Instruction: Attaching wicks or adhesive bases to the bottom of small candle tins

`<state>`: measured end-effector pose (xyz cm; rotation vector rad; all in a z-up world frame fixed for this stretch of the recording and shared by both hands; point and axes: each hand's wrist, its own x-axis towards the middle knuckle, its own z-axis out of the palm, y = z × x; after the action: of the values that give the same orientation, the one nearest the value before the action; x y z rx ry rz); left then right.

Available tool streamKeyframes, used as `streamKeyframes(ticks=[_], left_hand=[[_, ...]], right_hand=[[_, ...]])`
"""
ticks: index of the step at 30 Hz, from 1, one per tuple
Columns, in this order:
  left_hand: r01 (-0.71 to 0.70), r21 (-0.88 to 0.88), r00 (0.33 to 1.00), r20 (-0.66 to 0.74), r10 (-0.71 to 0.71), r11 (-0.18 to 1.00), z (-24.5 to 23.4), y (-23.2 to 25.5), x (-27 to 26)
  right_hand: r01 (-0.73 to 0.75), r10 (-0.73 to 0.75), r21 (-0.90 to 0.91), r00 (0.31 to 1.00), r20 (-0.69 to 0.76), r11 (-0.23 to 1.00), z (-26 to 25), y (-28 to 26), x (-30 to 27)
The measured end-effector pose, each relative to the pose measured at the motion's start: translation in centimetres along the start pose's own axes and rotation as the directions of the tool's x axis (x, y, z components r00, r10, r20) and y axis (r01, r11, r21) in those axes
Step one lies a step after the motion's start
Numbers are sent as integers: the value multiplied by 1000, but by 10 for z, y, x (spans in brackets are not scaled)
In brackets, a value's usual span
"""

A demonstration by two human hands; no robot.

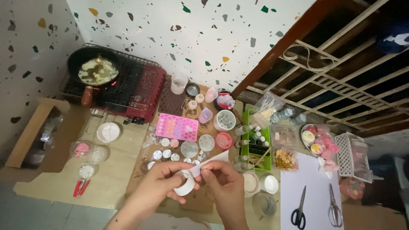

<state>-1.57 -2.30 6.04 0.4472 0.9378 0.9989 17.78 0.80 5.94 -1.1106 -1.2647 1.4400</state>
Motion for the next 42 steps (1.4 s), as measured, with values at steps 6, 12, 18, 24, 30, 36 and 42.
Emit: streamKeyframes(ticks=[6,12,18,24,30,36,42], left_hand=[[-6,-15,996,-85,5,1000,-1,-8,0],[28,-18,982,-189,-31,999,-4,-14,5],[-32,80,962,-267,52,996,-4,-25,17],[-79,46,943,-320,90,996,3,-26,20],[-44,114,943,-325,79,992,6,-19,21],[-132,321,978,-115,177,938,-10,-12,17],[-40,493,987,-118,112,869,-2,4,4]], right_hand=[[35,-36,-88,999,-13,996,7,3,-1],[108,-177,-542,981,-77,833,20,2,-5],[204,-283,-537,957,-69,818,33,4,-1],[277,-423,-701,905,-39,657,42,6,2],[243,-283,-508,959,-3,826,25,19,14],[375,-371,-423,924,95,825,12,26,20],[538,-511,-601,826,237,592,21,11,14]])
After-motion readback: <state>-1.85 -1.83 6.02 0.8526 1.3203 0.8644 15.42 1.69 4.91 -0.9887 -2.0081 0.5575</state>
